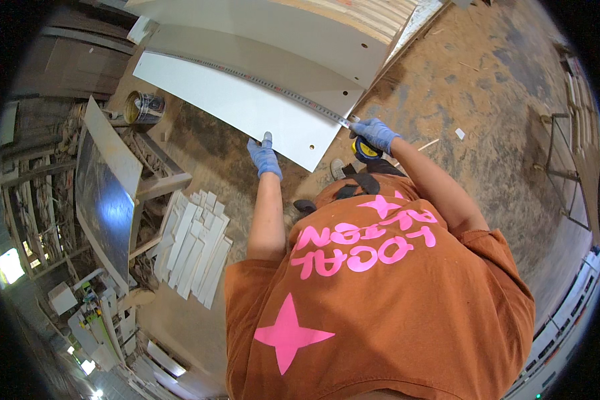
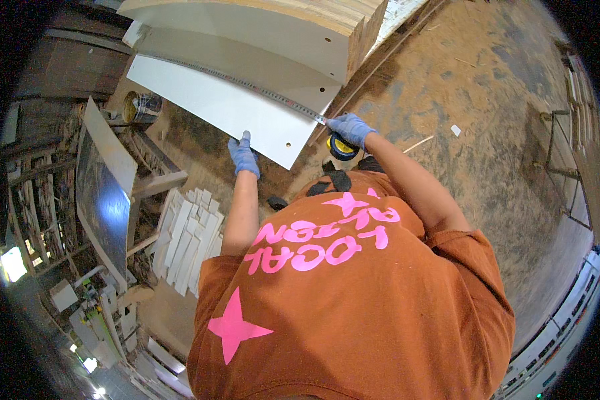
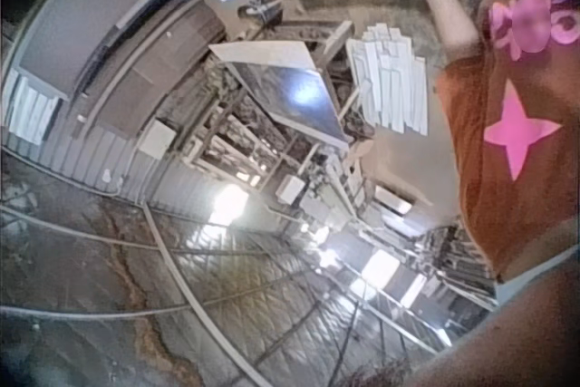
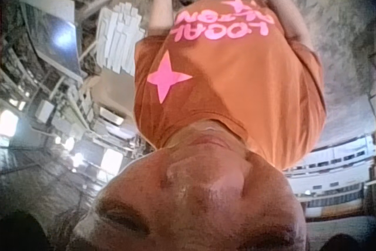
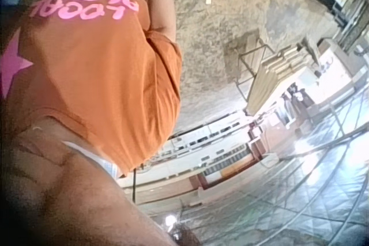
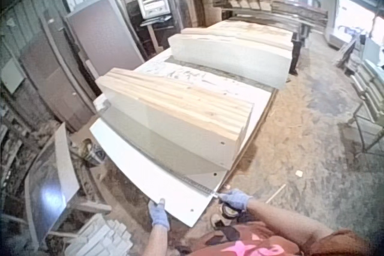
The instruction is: The person measures wooden planks and panels with a tape measure in a workshop. They repeatedly extend and retract the tape measure, align it with the wood, and compare measurements to printed labels on the planks.
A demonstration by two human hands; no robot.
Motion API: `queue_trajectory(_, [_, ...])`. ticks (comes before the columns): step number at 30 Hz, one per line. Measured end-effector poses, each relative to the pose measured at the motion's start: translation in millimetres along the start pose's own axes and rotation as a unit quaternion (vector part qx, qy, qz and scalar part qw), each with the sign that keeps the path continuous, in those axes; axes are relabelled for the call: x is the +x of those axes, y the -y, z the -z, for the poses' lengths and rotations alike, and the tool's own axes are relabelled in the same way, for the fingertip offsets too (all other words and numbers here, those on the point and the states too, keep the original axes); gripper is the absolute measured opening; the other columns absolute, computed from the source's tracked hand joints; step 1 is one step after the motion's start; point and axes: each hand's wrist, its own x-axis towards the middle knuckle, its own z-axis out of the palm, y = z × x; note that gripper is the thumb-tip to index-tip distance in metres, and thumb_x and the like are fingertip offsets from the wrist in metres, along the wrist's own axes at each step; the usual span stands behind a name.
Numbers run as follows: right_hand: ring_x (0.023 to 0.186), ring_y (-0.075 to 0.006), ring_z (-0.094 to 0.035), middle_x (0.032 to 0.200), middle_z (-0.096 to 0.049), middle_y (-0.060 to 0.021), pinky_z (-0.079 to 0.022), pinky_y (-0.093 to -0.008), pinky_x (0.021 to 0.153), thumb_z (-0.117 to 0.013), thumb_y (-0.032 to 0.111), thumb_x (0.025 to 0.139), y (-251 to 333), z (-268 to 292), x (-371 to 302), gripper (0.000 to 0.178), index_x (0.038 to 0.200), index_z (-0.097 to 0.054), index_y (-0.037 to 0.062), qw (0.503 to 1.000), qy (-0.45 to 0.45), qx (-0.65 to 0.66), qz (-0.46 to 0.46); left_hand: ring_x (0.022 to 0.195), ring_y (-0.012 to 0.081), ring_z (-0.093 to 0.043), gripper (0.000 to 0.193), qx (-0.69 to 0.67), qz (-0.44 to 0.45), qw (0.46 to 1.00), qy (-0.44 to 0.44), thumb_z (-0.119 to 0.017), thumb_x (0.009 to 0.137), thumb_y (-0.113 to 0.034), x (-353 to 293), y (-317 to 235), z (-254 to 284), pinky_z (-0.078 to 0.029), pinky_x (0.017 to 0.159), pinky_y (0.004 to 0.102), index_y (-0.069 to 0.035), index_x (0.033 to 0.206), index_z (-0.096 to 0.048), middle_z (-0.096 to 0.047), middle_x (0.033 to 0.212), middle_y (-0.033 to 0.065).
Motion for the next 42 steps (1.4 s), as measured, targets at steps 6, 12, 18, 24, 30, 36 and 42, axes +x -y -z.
queue_trajectory(6, [0.068,-0.0151,-0.055,0.075,-0.063,-0.0069,-0.045,-0.0323,0.065,-0.06,0.05,0.082,1.5,-2.8,-2.7,0.049,0.085,-0.068,0.0023,1.0,-0.015,-0.008,0.003,0.11,0.0267,-0.05,0.072,0.013,0.002,1.0,-0.01,-0.07,0.081,-0.017,2.7,3.1,1.4,-0.043,0.094,0.0367,0.005,0.136,-0.029,-0.046,0.129,0.018])
queue_trajectory(12, [0.068,-0.0155,-0.055,0.076,-0.062,-0.0079,-0.045,-0.0328,0.066,-0.058,0.049,0.083,-2.1,-2.4,2.7,0.048,0.091,-0.068,0.0021,0.999,-0.009,-0.026,-0.021,0.106,0.0258,-0.051,0.066,0.024,-0.007,1.0,0.015,-0.07,0.081,-0.017,2.9,2.3,4.3,-0.043,0.092,0.035,0.006,0.132,-0.034,-0.049,0.124,0.0168])
queue_trajectory(18, [0.078,-0.0172,-0.059,0.085,-0.065,-0.0107,-0.048,-0.0317,0.073,-0.059,0.045,0.083,3.6,-5.0,-10.1,0.049,0.1,-0.067,-0.0001,0.997,0.023,-0.023,0.066,0.1,0.023,-0.052,0.06,0.033,0.011,0.999,0.019,-0.07,0.082,-0.017,-0.4,-1.9,0.8,-0.042,0.089,0.0327,0.006,0.128,-0.039,-0.054,0.117,0.0138])
queue_trajectory(24, [0.073,-0.0128,-0.056,0.08,-0.061,-0.0048,-0.046,-0.0271,0.068,-0.062,0.042,0.083,24.6,-3.9,-34.2,0.044,0.096,-0.067,0.0007,0.991,0.1,0.018,0.082,0.074,0.0154,-0.054,0.055,0.019,0.1,0.993,0.058,-0.07,0.08,-0.023,-7.2,-18.8,1.9,-0.045,0.055,0.0267,-0.002,0.123,-0.044,-0.057,0.097,0.0064])
queue_trajectory(30, [0.069,-0.0111,-0.054,0.074,-0.059,-0.0029,-0.045,-0.0253,0.065,-0.057,0.035,0.086,17.1,10.9,-43.2,0.036,0.09,-0.068,0.0014,0.989,0.122,0.021,0.087,0.058,0.0095,-0.05,0.036,0.067,0.133,0.987,0.054,-0.068,0.081,-0.024,-35.8,-17.1,10.5,-0.037,0.042,0.0223,-0.011,0.107,-0.047,-0.057,0.082,0.0007])
queue_trajectory(36, [0.069,-0.0085,-0.051,0.073,-0.057,0.0,-0.043,-0.0247,0.064,-0.055,0.037,0.088,0.8,17.9,-54.5,0.037,0.088,-0.067,0.0017,0.992,0.098,0.056,0.065,0.071,0.0113,-0.053,0.04,0.091,0.199,0.964,0.148,-0.069,0.081,-0.028,-45.6,-44.0,18.6,-0.047,0.05,0.0228,-0.011,0.109,-0.046,-0.057,0.094,0.0025])
queue_trajectory(42, [0.066,-0.0097,-0.051,0.072,-0.058,-0.0015,-0.043,-0.0242,0.061,-0.052,0.039,0.09,-19.6,-27.0,-96.5,0.04,0.082,-0.063,0.0012,0.985,-0.035,0.166,0.012,0.073,0.0122,-0.055,0.049,0.186,0.251,0.888,0.337,-0.07,0.08,-0.03,-16.5,-59.6,29.1,-0.054,0.055,0.0238,-0.009,0.119,-0.049,-0.056,0.099,0.0031])
